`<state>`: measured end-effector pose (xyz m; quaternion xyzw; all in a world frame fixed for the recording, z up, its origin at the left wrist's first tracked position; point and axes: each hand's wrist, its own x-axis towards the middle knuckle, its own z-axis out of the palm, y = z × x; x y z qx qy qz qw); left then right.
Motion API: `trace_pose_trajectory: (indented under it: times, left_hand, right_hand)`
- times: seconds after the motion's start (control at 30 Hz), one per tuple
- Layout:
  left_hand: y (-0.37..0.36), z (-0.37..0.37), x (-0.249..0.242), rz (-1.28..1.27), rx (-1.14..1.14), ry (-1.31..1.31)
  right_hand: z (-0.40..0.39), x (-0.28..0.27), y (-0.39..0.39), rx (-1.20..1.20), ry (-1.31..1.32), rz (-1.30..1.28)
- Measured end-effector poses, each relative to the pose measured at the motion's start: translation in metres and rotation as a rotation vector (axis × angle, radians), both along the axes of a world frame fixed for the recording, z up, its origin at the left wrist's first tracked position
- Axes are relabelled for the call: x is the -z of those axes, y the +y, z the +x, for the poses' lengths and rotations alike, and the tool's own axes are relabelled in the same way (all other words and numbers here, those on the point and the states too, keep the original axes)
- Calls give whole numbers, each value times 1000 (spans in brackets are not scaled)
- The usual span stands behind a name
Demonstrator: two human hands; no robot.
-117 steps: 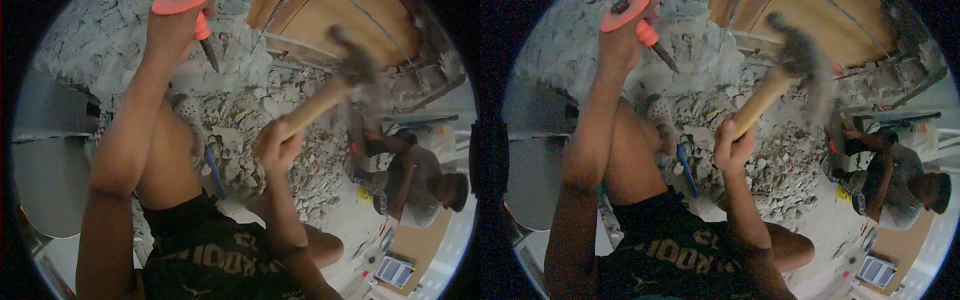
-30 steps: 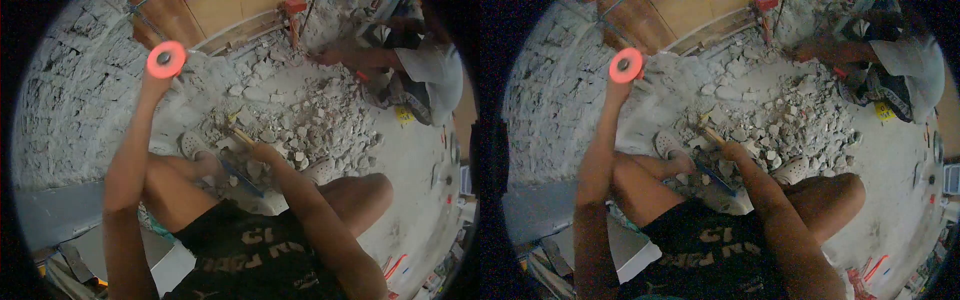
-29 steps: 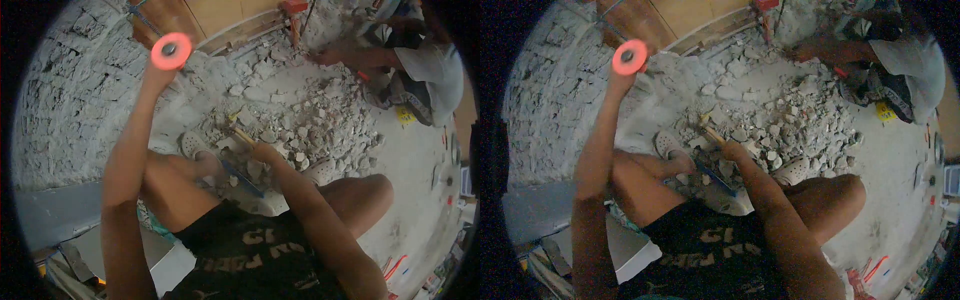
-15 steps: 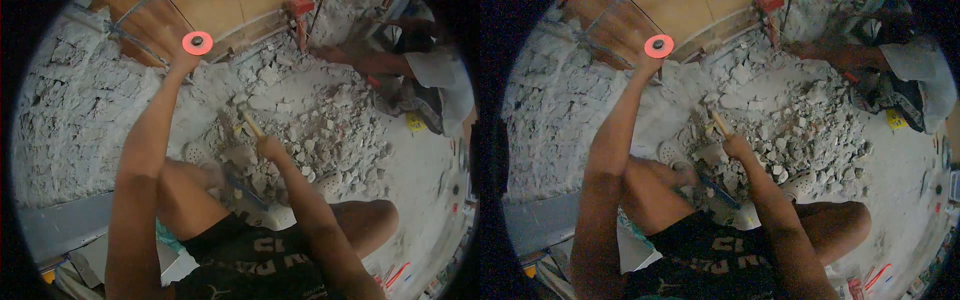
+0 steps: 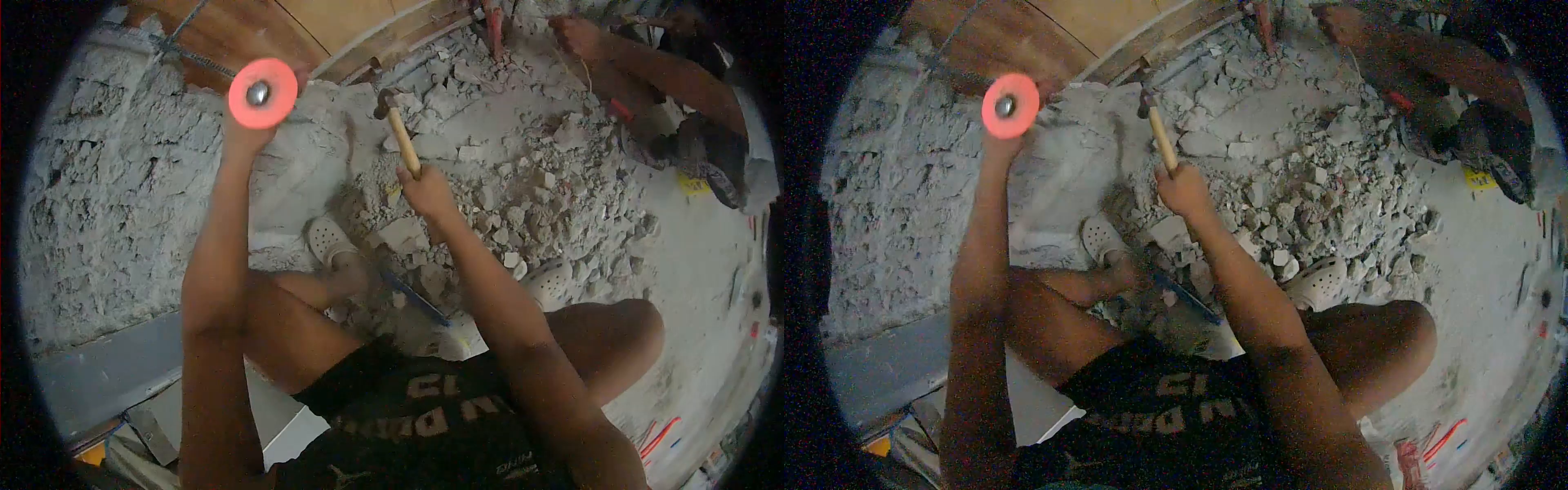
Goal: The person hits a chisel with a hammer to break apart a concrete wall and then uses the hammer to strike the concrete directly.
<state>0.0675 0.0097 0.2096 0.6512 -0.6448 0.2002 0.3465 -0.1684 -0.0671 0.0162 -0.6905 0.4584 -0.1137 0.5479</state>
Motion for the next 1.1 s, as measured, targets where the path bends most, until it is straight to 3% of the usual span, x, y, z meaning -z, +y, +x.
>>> trace_pose_trajectory:
  times: [0.07, 0.13, 0.2, 0.27, 0.3, 0.37, 0.4, 0.47, 0.6, 0.67, 0.8, 0.87, 0.97, 1.03, 1.1]
  left_hand:
    - [23, -29, -16, 266, 217, 355]
    - [33, -45, 7, 505, 564, 578]
    - [51, -76, 42, 662, 325, 243]
    - [53, -91, 82, 862, 414, 109]
    - [51, -96, 96, 856, 411, 119]
    - [45, -100, 121, 1159, 281, 279]
    - [44, -96, 131, 1158, 284, 290]
    - [44, -83, 145, 906, 452, -41]
    - [33, -70, 131, 782, 403, -79]
    - [29, -66, 125, 745, 354, 344]
    - [14, -58, 131, 754, 190, 319]
    - [3, -60, 135, 653, 141, 335]
    - [-5, -68, 117, 401, 94, 391]
    - [-22, -50, 143, 391, -55, 338]
    - [-35, -33, 162, 311, 40, 780]
  right_hand:
    - [-1, 1, -4, -58, 4, 65]
    - [-4, 1, -2, -55, 38, 23]
    - [-11, -2, 3, -63, 75, -22]
    - [-23, -9, 8, -51, 42, -4]
    - [-26, -5, 8, -59, 50, -7]
    - [-34, 6, 10, -83, 117, -87]
    - [-39, 9, 12, -87, 127, -85]
    - [-48, 10, 17, -40, 94, 23]
    - [-64, -2, 23, 3, 42, -1]
    - [-70, -14, 25, 80, -76, 92]
    - [-77, -45, 38, 96, -288, 97]
    - [-76, -55, 43, 104, -732, 66]
    - [-75, -68, 41, 71, -952, 188]
    - [-74, -66, 42, 64, -986, 143]
    - [-79, -70, 43, 147, -1021, 189]
